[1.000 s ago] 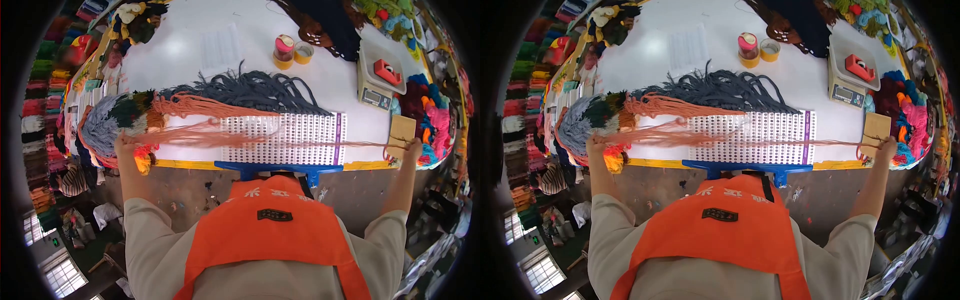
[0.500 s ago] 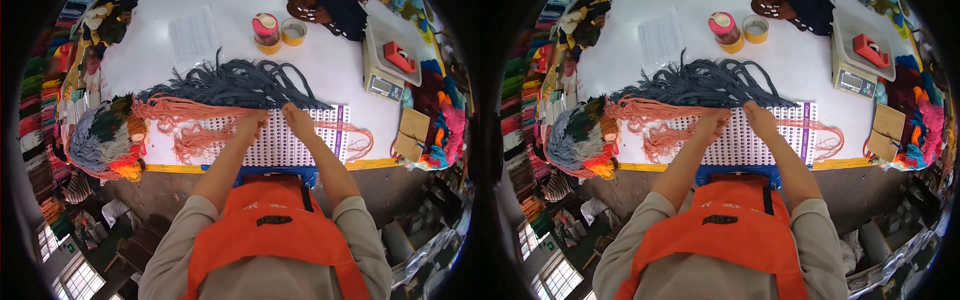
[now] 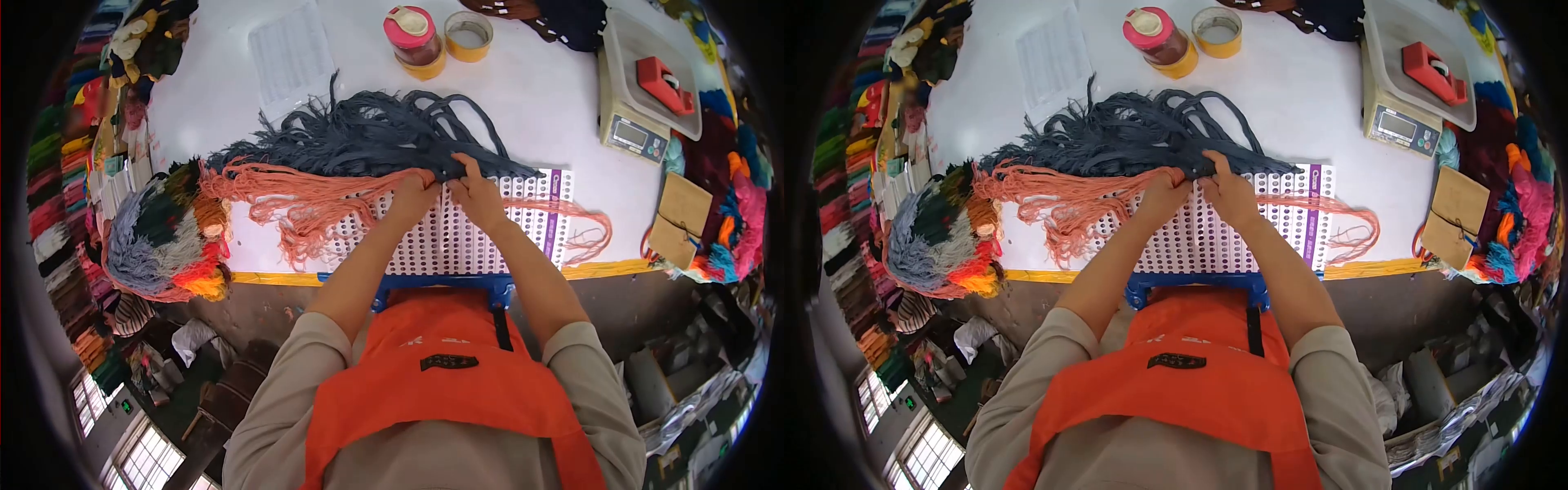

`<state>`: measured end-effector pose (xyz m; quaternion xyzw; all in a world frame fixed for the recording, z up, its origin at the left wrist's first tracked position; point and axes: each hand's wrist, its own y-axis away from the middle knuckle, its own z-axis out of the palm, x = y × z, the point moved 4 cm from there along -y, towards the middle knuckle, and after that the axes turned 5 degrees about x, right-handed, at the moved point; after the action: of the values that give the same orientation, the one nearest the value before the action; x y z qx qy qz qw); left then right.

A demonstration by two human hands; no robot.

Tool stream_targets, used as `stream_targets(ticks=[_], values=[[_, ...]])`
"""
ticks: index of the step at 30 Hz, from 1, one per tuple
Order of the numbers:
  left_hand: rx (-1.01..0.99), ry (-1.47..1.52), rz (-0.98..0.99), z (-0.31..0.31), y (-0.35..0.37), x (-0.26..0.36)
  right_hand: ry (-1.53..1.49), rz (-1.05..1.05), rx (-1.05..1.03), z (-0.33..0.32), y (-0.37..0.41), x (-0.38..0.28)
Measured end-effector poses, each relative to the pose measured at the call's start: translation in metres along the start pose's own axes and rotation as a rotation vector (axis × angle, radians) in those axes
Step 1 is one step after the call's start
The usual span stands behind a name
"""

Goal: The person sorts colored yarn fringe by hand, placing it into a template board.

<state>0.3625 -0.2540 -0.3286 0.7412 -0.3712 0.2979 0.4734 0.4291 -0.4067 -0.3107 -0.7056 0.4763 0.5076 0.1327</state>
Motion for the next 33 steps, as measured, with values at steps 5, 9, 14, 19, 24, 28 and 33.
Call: stream_targets(ticks=[5,9,14,19,24,28,33], values=[[-0.035,-0.089,0.048,-0.004,0.001,0.008,-0.074,0.1,-0.178,-0.001,-0.008,0.007],[0.164,0.215,0.052,-0.03,0.017,0.007,-0.301,0.22,-0.273,-0.007,-0.011,0.007],[-0.313,1.04,-0.423,-0.004,0.043,0.009,-0.319,0.233,-0.297,-0.008,-0.01,0.006],[-0.244,0.662,-0.329,0.013,0.036,0.032,-0.311,0.15,-0.335,-0.012,-0.012,0.005],[-0.027,-0.471,0.334,0.005,0.027,0.014,-0.359,0.167,-0.332,-0.008,-0.012,0.007],[0.093,-0.04,-0.132,-0.074,0.038,-0.016,-0.317,0.257,-0.246,-0.004,-0.015,0.01],[0.304,1.032,-0.345,-0.241,0.087,0.015,-0.248,0.245,-0.232,-0.005,-0.015,0.0]])
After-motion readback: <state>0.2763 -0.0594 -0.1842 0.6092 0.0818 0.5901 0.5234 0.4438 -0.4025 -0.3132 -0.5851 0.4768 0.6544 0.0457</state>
